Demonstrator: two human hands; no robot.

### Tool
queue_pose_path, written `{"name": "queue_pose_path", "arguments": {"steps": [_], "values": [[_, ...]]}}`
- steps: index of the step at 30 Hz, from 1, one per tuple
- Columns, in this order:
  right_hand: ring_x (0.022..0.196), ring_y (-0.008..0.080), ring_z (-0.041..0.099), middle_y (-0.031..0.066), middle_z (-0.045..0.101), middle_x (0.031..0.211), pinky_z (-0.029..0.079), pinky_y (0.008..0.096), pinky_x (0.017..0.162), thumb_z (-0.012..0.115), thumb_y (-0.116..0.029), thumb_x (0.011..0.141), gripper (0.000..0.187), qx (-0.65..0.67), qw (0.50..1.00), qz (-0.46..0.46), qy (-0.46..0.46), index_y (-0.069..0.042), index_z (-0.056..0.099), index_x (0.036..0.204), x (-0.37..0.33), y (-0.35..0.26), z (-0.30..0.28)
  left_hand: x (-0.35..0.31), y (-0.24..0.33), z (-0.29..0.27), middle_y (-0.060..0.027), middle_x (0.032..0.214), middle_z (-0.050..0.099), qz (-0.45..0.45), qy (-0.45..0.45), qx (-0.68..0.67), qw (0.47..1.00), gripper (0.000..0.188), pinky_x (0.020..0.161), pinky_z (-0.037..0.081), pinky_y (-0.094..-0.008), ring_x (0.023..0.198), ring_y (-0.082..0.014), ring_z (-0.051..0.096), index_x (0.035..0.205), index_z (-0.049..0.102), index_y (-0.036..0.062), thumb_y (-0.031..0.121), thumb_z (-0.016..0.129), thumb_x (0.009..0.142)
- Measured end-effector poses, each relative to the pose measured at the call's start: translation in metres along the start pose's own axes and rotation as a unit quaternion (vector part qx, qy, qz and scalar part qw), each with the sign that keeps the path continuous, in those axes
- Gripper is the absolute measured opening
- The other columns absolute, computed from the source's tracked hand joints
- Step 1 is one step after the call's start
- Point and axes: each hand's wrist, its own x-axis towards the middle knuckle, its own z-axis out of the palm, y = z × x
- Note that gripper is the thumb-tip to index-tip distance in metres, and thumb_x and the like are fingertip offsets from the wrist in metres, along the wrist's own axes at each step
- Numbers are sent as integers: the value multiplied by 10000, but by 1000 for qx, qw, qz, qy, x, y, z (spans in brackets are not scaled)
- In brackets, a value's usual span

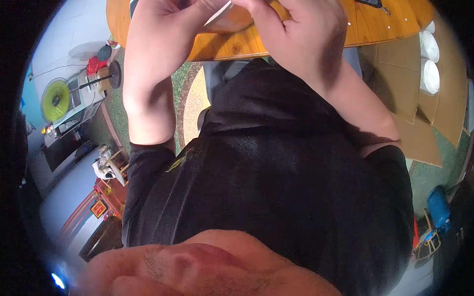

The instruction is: Manually selecting and preparing individual fiber strings from a bundle for packaging assembly.

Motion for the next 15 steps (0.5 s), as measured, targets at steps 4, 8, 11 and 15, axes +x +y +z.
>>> {"name": "queue_pose_path", "arguments": {"steps": [4,8,11,15], "values": [[752,258,601,131,617,881,477,306,690,705,77,845,131,31,997,59,-36,10,600,886,0,-2,-1,1,3,3,-54,769,691,17,39,98,994,151,620,505,-232,699,-74,629,913,684,-56,69,682,997],[752,254,596,142,594,895,471,303,685,680,85,843,138,127,973,173,-84,12,572,888,-9,7,-9,2,14,8,-79,721,663,15,148,177,973,142,599,484,-261,653,-95,603,867,658,-61,34,680,969],[823,106,550,52,599,973,475,230,781,643,0,988,97,74,985,64,-143,50,594,1055,-31,34,-12,5,-10,-1,-97,692,629,141,151,243,948,110,594,468,-287,632,-130,578,854,654,-64,6,700,926],[851,145,569,66,602,972,482,250,827,609,-22,1010,81,143,959,117,-217,48,578,1035,-27,35,-17,5,-6,5,-132,676,600,136,160,290,934,130,589,461,-315,614,-167,564,835,645,-74,8,724,899]]}}
